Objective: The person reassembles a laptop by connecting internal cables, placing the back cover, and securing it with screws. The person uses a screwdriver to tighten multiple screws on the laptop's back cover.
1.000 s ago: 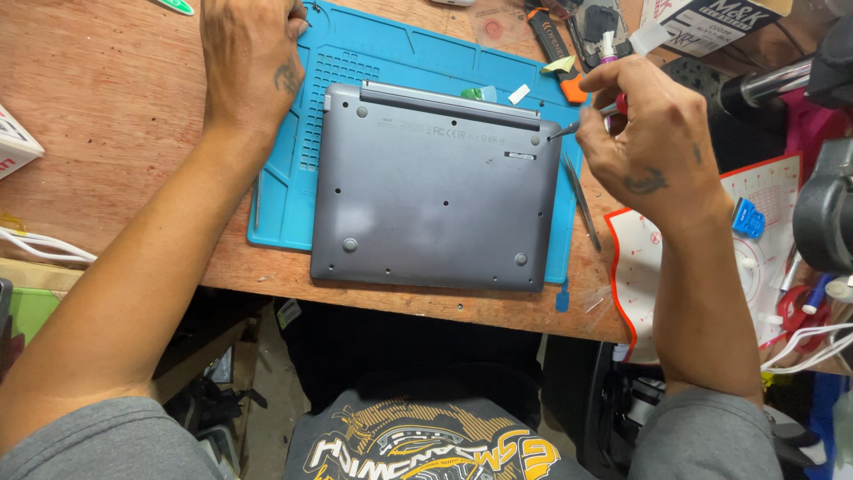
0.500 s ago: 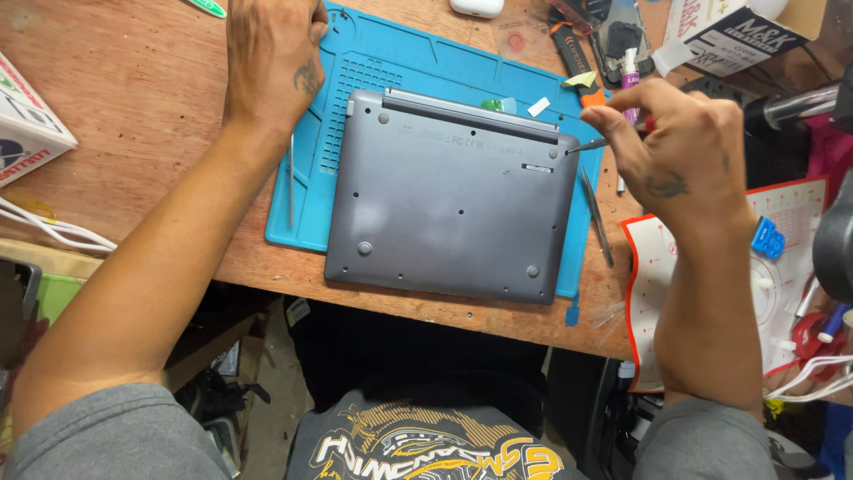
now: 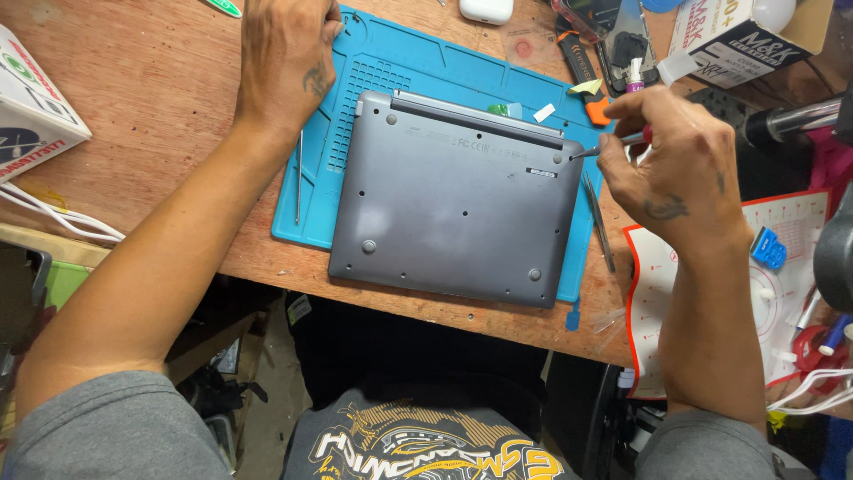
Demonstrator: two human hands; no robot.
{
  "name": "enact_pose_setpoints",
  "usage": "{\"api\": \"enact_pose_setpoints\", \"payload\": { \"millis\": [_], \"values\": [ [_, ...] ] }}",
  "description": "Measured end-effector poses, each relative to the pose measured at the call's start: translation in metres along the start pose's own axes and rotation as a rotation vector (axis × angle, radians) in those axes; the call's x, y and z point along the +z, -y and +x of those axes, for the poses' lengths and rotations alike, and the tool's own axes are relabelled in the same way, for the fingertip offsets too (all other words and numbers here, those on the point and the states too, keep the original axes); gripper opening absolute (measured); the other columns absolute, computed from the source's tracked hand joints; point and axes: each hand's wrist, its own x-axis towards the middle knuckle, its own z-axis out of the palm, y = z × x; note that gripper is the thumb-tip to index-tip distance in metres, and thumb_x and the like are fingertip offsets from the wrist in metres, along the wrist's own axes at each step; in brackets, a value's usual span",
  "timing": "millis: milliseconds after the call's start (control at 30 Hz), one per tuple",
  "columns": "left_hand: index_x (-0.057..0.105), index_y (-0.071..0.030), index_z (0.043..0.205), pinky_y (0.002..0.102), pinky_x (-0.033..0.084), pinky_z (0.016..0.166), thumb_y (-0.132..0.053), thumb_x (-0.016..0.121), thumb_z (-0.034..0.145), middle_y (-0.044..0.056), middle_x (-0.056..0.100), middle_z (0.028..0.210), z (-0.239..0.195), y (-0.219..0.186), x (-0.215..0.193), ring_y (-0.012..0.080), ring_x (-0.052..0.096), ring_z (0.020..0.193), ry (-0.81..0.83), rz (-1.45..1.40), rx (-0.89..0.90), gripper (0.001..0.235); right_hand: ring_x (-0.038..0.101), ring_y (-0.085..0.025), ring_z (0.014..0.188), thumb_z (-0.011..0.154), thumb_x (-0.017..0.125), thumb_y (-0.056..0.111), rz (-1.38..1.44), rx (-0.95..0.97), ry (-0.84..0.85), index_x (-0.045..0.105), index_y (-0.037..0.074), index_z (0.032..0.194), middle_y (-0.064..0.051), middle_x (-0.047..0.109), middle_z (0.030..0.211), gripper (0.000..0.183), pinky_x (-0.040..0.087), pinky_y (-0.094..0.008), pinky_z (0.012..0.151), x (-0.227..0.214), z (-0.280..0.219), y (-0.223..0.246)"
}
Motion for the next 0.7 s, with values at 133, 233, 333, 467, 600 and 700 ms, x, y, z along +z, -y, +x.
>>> {"api": "enact_pose_setpoints", "payload": {
  "millis": [133,233,333,467,600,700],
  "values": [
    [0.061,0.001,0.095,0.048,0.045,0.087,0.002,0.069,0.098,0.017,0.064,0.095,-0.001,-0.003,0.003,0.0373,0.06,0.095,-0.043,0.027,0.035,0.009,0.068,-0.027,0.065,0.101,0.08,0.026,-0.151,0.224,0.089,0.077,0.003,0.103,-0.014,0.068,0.072,0.023,0.053,-0.038,0.063,0.002,0.001,0.001],
    [0.061,0.003,0.101,0.047,0.047,0.09,0.002,0.063,0.105,0.018,0.064,0.099,0.004,-0.009,0.004,0.0369,0.06,0.096,-0.046,0.012,0.032,0.005,0.069,-0.025,0.074,0.098,0.077,0.024,-0.038,0.088,0.043,0.069,-0.001,0.104,-0.014,0.07,0.082,0.026,0.054,-0.036,0.068,-0.003,0.002,0.004],
    [0.059,0.004,0.101,0.048,0.048,0.092,0.004,0.06,0.108,0.018,0.063,0.1,0.008,-0.024,0.0,0.0374,0.06,0.098,-0.04,-0.085,0.029,0.007,0.071,-0.022,0.08,0.098,0.07,0.019,0.106,-0.023,0.011,0.067,-0.001,0.106,-0.013,0.07,0.09,0.022,0.055,-0.033,0.075,-0.006,0.004,0.009],
    [0.056,0.005,0.103,0.048,0.046,0.088,0.005,0.06,0.107,0.023,0.061,0.1,0.003,-0.063,-0.011,0.041,0.058,0.097,-0.013,-0.27,0.029,0.006,0.069,-0.026,0.063,0.099,0.081,0.021,-0.164,0.211,0.126,0.076,0.002,0.101,-0.016,0.071,0.072,0.019,0.054,-0.039,0.062,-0.004,0.008,0.014],
    [0.055,0.002,0.098,0.041,0.051,0.08,-0.001,0.06,0.105,0.017,0.061,0.091,-0.007,-0.103,-0.015,0.0315,0.061,0.087,0.112,-0.413,0.039,0.009,0.069,-0.026,0.067,0.095,0.077,0.025,-0.062,0.164,0.099,0.072,-0.001,0.102,-0.016,0.07,0.078,0.027,0.054,-0.038,0.064,-0.007,0.006,0.016],
    [0.055,0.001,0.097,0.036,0.053,0.071,-0.009,0.061,0.109,0.013,0.061,0.088,-0.017,-0.125,-0.013,0.026,0.063,0.08,0.262,-0.551,-0.032,0.016,0.07,-0.025,0.079,0.096,0.073,0.019,0.093,-0.001,0.018,0.067,-0.002,0.106,-0.015,0.07,0.094,0.024,0.055,-0.035,0.071,-0.009,0.006,0.015]
  ]
}}
